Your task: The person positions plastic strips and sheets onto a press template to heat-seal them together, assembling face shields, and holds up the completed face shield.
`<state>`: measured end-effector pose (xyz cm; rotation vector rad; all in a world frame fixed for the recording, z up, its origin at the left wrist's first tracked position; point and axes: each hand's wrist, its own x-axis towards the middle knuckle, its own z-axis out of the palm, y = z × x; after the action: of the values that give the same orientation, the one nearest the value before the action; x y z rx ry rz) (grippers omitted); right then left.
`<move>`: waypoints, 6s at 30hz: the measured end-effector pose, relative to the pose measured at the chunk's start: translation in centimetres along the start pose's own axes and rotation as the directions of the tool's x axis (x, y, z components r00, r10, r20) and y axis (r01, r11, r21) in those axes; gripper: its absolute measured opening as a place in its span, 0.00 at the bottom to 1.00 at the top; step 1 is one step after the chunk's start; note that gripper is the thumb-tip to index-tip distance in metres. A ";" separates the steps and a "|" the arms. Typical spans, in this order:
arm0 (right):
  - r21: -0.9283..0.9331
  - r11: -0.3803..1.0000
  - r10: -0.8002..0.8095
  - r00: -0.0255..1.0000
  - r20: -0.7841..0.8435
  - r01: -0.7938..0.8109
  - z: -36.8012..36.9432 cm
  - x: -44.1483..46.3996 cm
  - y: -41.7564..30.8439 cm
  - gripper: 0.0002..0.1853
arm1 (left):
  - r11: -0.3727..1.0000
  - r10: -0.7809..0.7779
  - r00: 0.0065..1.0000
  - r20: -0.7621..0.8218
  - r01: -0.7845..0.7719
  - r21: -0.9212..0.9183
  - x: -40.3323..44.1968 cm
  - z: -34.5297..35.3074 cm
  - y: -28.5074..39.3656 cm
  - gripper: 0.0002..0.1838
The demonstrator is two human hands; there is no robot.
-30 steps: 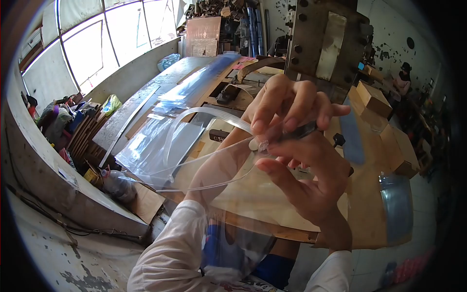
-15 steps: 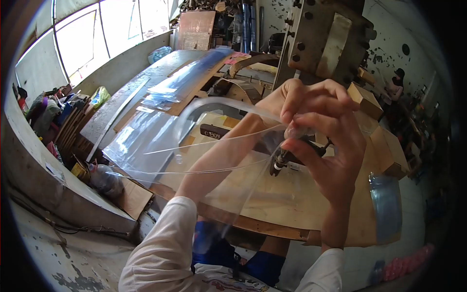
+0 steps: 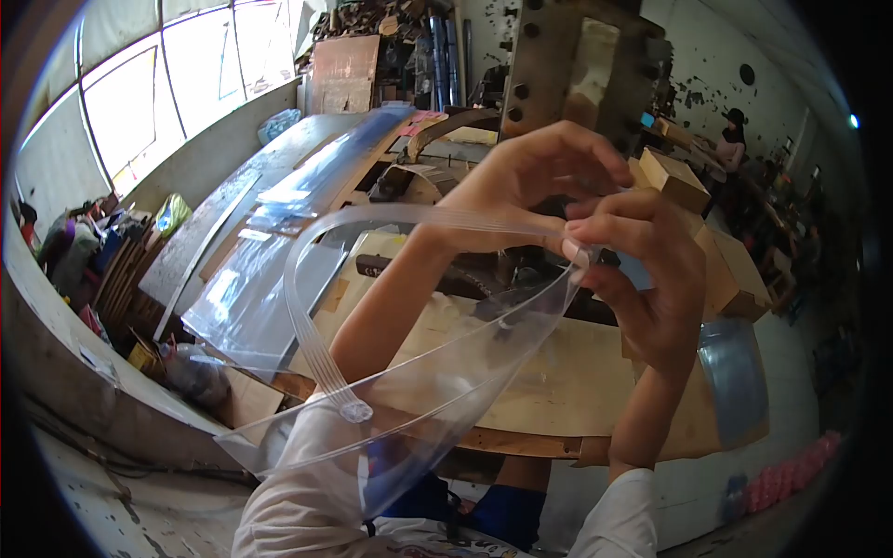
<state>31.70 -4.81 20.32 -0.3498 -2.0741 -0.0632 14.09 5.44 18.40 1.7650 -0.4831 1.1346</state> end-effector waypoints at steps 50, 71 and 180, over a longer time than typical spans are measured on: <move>-0.127 0.887 0.455 0.888 0.065 -0.445 -3.3 -1.5 1.0 0.22 | 0.065 -0.240 0.913 -0.330 0.354 0.933 -4.6 1.5 15.4 0.19; 0.206 0.875 0.424 0.899 0.110 -0.438 -3.7 -1.6 2.0 0.15 | 0.291 -0.289 0.947 -0.138 0.224 0.930 -4.4 -0.5 15.7 0.11; 0.188 0.879 0.362 0.871 0.331 -0.437 -4.6 -2.4 4.6 0.03 | 0.543 -0.759 0.631 -0.163 0.751 0.376 -5.9 -5.1 15.1 0.22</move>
<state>37.97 -1.77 20.17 -0.6563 -2.2146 0.5382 -2.24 1.85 21.49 2.0223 0.5632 0.5847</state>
